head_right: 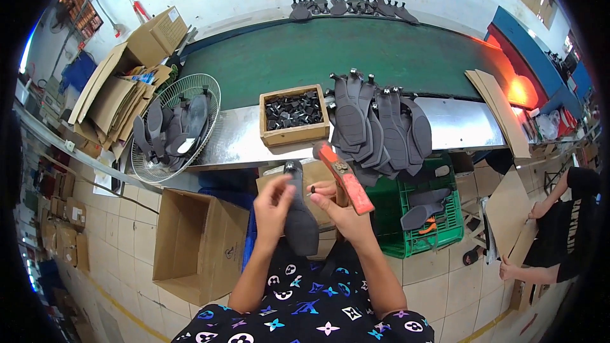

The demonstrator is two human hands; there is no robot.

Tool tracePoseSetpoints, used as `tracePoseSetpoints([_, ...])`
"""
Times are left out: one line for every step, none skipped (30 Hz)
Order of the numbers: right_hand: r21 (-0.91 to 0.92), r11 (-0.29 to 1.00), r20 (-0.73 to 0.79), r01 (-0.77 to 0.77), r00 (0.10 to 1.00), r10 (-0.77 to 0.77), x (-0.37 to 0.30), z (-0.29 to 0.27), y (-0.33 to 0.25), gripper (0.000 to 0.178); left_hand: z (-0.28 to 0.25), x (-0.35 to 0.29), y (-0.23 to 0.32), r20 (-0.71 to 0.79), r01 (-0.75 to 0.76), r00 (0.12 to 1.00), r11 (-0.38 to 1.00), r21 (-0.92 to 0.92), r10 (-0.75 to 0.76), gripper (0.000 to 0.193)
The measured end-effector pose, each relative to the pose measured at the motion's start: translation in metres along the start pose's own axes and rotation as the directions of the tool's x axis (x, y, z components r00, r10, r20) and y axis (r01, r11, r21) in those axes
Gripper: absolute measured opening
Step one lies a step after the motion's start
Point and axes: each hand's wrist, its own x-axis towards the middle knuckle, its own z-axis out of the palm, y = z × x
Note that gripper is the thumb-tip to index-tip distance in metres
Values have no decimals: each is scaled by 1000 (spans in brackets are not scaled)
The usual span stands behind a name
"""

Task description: Assembling shoe components using a hammer and pliers at a factory workstation.

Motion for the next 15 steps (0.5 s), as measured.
tracePoseSetpoints([2,995,25,99,995,-99,8,1,0,15,-9,11,4,-84,-136,983,957,256,162,32])
tracePoseSetpoints([-56,995,64,87,994,-84,15,0,-3,16,-14,27,-17,-96,-309,924,870,384,370,43])
tracePoseSetpoints([-52,995,71,90,994,-87,21,0,-4,16,-21,40,-30,-102,-309,922,868,388,373,43])
tracePoseSetpoints([-38,997,98,61,994,-57,27,1,-6,18,-27,50,-36,38,-332,937,848,414,348,44])
tracePoseSetpoints([-24,999,124,30,992,-27,32,1,-9,21,-31,56,-41,175,-358,934,826,435,312,46])
tracePoseSetpoints([-58,998,138,2,990,6,36,0,-12,20,-29,57,-29,215,-376,926,805,459,310,42])
tracePoseSetpoints([-58,998,136,7,991,1,40,0,-11,20,-27,61,-27,217,-381,924,804,457,315,42])
tracePoseSetpoints([-77,997,139,-1,990,12,44,-1,-7,20,-25,64,-26,247,-364,928,817,447,278,37])
tracePoseSetpoints([-92,996,149,-11,988,25,48,1,-3,21,-25,64,-25,271,-341,932,829,443,239,33])
tracePoseSetpoints([-92,996,149,-7,989,20,52,1,4,21,-21,65,-26,215,-378,925,819,431,314,27])
tracePoseSetpoints([-158,986,163,47,986,-20,57,1,12,21,-19,64,-25,215,-382,923,818,430,317,27])
tracePoseSetpoints([-225,970,177,92,983,-52,60,2,14,22,-17,62,-26,201,-367,928,866,339,314,25])
tracePoseSetpoints([-227,970,173,87,984,-47,63,3,16,22,-16,61,-27,187,-348,933,905,244,308,24])
tracePoseSetpoints([-264,956,208,125,976,-70,65,5,16,23,-15,58,-30,190,-343,934,908,241,303,24])
tracePoseSetpoints([-299,939,249,171,964,-96,67,7,15,23,-14,55,-31,172,-317,944,919,234,282,24])
